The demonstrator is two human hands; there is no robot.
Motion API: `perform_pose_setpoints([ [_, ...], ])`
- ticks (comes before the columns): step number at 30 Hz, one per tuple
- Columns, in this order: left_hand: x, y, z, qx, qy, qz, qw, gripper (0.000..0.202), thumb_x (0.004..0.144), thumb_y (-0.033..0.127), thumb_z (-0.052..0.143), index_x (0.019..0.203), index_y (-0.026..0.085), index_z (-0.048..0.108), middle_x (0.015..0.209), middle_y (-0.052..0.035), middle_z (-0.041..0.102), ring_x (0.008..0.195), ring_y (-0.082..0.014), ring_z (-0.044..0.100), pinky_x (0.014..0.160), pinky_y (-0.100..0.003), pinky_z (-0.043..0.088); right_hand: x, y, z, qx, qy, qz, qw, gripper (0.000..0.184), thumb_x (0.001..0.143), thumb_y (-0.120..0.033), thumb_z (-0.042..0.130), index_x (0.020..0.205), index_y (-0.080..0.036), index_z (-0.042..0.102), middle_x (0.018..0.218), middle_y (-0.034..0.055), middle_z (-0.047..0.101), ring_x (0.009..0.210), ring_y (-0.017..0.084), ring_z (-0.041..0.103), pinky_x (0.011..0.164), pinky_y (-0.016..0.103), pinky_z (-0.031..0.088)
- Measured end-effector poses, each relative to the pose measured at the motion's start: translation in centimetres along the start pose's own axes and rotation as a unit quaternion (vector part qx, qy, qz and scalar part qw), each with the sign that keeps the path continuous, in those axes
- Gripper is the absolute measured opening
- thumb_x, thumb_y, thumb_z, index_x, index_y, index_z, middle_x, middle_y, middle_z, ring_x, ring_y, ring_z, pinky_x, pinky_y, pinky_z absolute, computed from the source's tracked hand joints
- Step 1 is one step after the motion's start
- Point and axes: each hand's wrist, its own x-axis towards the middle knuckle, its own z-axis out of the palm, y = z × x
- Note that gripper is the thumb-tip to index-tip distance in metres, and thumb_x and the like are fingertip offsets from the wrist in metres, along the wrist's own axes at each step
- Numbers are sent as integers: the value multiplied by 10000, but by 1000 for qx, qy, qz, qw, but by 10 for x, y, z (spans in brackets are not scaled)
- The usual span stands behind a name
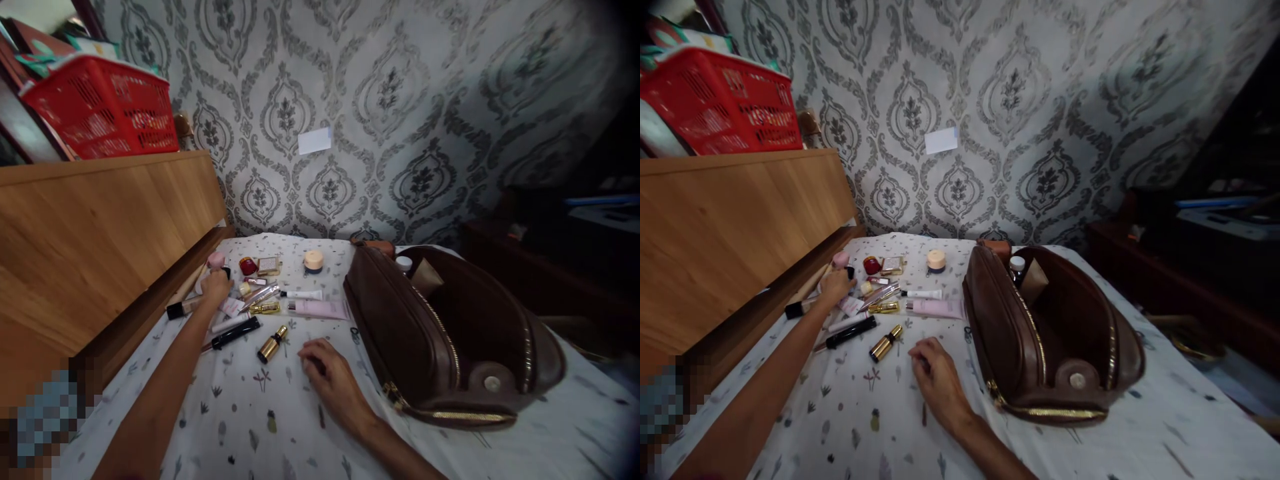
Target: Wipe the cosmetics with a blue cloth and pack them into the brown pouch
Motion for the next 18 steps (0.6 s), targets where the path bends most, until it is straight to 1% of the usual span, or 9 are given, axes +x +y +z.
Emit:
perform_pose_setpoints([
  [2, 2, 2, -1, 11, -9, 2, 1000, 365, 943, 387, 618, 1229, 162, 601, 1251, -99, 625, 1094, -240, 630, 933, -473, 541, 0, 1, 0, 1, -3, 0, 1000, 224, 900, -206, 456, 899, -183, 679, 990, 103, 641, 890, 215, 635, 735, 319, 498],
  [7, 0, -1, -8, 9, -17, 3, 1000, 333, 941, 391, 621, 1170, 149, 627, 1188, -92, 656, 1049, -225, 649, 909, -453, 550, 1, 2, 1, -5, -5, -1, 1000, 218, 893, -186, 460, 918, -181, 677, 971, 95, 644, 858, 208, 631, 736, 321, 499],
  [10, -8, -6, -16, -11, -6, 8, 1000, 341, 927, 436, 607, 1072, 134, 673, 1092, -116, 707, 1008, -257, 682, 831, -393, 553, 1, 1, 1, -3, -4, -8, 1000, 218, 896, -180, 458, 907, -175, 676, 954, 90, 640, 810, 194, 621, 730, 318, 496],
  [11, -12, -7, -19, -20, 4, 17, 1000, 351, 921, 448, 598, 1056, 135, 683, 1073, -127, 719, 1008, -275, 689, 804, -371, 546, 1, 1, 1, -1, -4, -11, 1000, 217, 896, -179, 459, 902, -174, 676, 950, 90, 638, 799, 190, 618, 726, 316, 495],
  [13, -23, -9, -25, -38, 31, 45, 998, 374, 915, 454, 572, 1087, 140, 679, 1076, -141, 731, 1029, -303, 689, 778, -347, 530, 1, 0, 0, 4, 1, -16, 1000, 212, 893, -181, 466, 900, -170, 678, 929, 86, 636, 784, 187, 613, 710, 310, 492],
  [16, -48, -8, -34, -57, 74, 98, 991, 400, 918, 440, 537, 1182, 153, 626, 1132, -133, 718, 1068, -305, 670, 807, -352, 518, 0, -1, -1, 15, 9, -18, 1000, 199, 901, -209, 490, 905, -169, 685, 889, 78, 638, 776, 187, 607, 697, 306, 486],
  [18, -69, -4, -41, -65, 89, 139, 984, 401, 915, 441, 539, 1207, 172, 599, 1186, -117, 695, 1089, -293, 657, 838, -350, 512, 0, -2, -1, 27, 13, -13, 999, 195, 913, -250, 510, 897, -174, 689, 872, 73, 646, 784, 190, 608, 698, 308, 485],
])
